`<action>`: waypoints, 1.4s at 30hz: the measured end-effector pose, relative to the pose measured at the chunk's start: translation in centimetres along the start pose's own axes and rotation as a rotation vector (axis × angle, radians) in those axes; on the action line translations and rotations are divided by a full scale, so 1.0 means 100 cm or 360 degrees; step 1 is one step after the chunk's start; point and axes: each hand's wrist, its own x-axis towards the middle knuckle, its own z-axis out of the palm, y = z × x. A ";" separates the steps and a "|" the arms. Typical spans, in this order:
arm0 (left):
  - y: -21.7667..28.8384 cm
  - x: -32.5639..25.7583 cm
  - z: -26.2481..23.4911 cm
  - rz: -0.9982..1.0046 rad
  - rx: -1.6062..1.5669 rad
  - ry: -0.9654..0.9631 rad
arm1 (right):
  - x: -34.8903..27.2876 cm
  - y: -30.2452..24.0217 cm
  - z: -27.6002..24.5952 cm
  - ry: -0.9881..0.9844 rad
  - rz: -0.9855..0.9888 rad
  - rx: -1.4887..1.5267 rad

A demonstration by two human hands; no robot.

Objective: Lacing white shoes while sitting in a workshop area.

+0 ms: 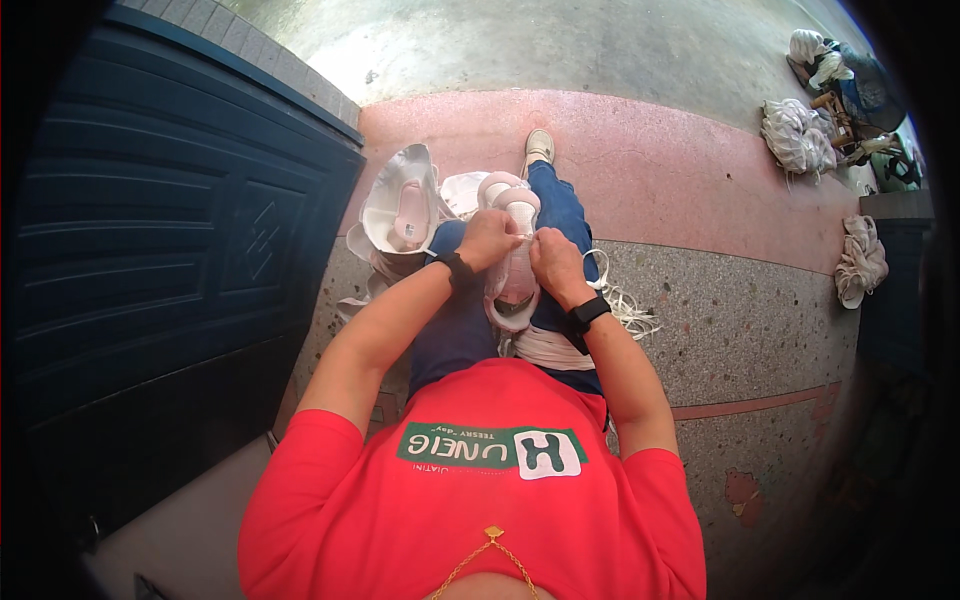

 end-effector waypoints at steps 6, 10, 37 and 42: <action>0.003 0.000 -0.001 -0.0058 -0.0022 -0.0002 | 0.000 -0.001 0.000 0.0014 0.0025 -0.0005; 0.000 0.000 0.000 -0.0039 0.0008 0.0021 | 0.001 -0.002 0.001 0.0012 -0.0001 -0.0051; 0.018 -0.012 -0.011 0.0404 0.0271 0.0022 | 0.009 -0.012 0.008 0.0266 -0.0213 0.0245; 0.034 -0.014 -0.008 0.0590 0.0569 -0.0061 | 0.009 -0.002 0.004 0.0176 -0.0125 0.0237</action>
